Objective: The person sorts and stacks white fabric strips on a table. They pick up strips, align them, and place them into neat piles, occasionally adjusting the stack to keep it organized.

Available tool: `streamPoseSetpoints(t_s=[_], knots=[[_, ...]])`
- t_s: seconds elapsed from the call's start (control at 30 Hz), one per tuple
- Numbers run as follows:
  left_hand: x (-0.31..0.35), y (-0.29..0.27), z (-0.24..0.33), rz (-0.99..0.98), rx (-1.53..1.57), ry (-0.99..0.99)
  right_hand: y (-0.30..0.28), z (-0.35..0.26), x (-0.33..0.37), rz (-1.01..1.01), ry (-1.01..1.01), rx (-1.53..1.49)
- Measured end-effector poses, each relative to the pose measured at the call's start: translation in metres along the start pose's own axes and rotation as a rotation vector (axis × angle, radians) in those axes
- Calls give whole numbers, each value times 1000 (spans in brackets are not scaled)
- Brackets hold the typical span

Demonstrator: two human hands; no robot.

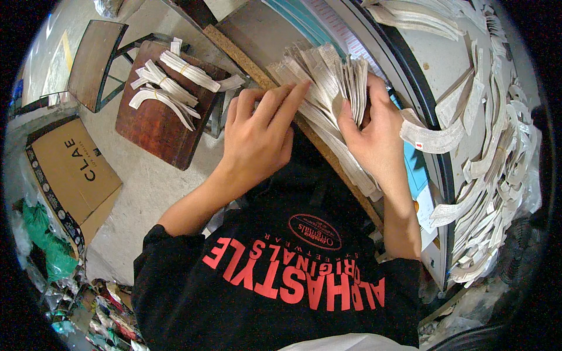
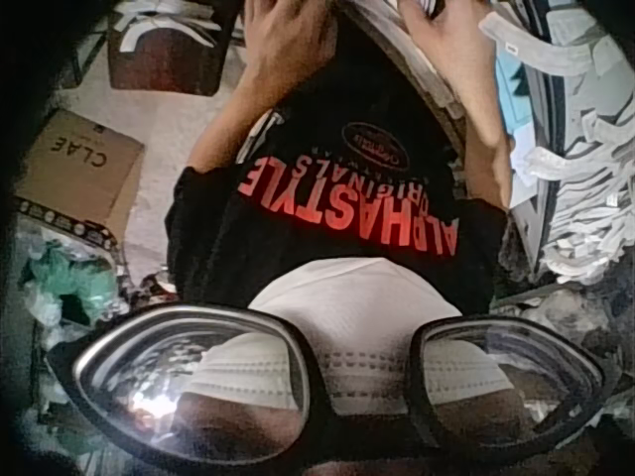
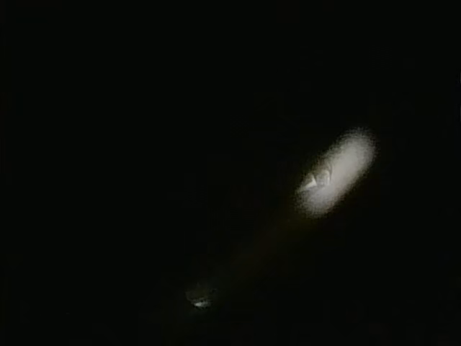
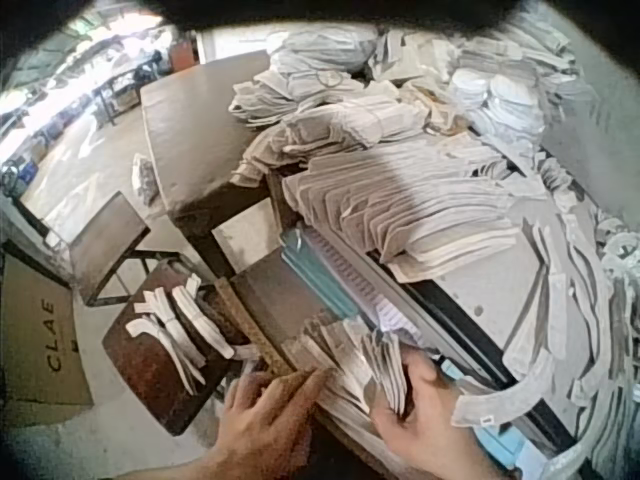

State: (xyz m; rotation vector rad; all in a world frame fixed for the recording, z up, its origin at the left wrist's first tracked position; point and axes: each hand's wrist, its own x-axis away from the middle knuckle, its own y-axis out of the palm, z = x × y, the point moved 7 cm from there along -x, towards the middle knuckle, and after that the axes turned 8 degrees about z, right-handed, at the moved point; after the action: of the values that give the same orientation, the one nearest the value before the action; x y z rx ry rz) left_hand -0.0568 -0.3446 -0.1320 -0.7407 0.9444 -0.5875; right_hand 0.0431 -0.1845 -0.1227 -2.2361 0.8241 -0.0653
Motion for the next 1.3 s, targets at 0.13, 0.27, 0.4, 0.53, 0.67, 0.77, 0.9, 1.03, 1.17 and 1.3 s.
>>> streamPoseSetpoints(t_s=[0.13,0.27,0.4,0.53,0.67,0.77,0.9,1.03,1.17,1.3], knots=[[-9,-1,4,-31,-40,-25,-1,-2,0,14,-28,28],[-9,2,2,-1,-34,7,-1,0,1,40,-65,16],[-7,4,-2,-15,43,-29,0,-1,0,28,-48,28],[-12,3,0,-21,70,-26,-1,-1,0,42,-51,55],[-9,3,-3,-24,131,-35,-3,-5,-1,56,-74,74],[-10,5,-3,-62,117,-56,-2,-4,-2,35,-53,57],[-12,6,-2,-62,77,-37,-1,0,-1,64,-13,-10],[-17,3,-2,-75,65,-39,-1,-4,-2,70,-39,7],[-20,4,-5,-109,111,-88,-1,-2,-1,60,9,-19],[-9,0,-10,-86,210,-93,-3,-6,-2,58,-26,-11]])
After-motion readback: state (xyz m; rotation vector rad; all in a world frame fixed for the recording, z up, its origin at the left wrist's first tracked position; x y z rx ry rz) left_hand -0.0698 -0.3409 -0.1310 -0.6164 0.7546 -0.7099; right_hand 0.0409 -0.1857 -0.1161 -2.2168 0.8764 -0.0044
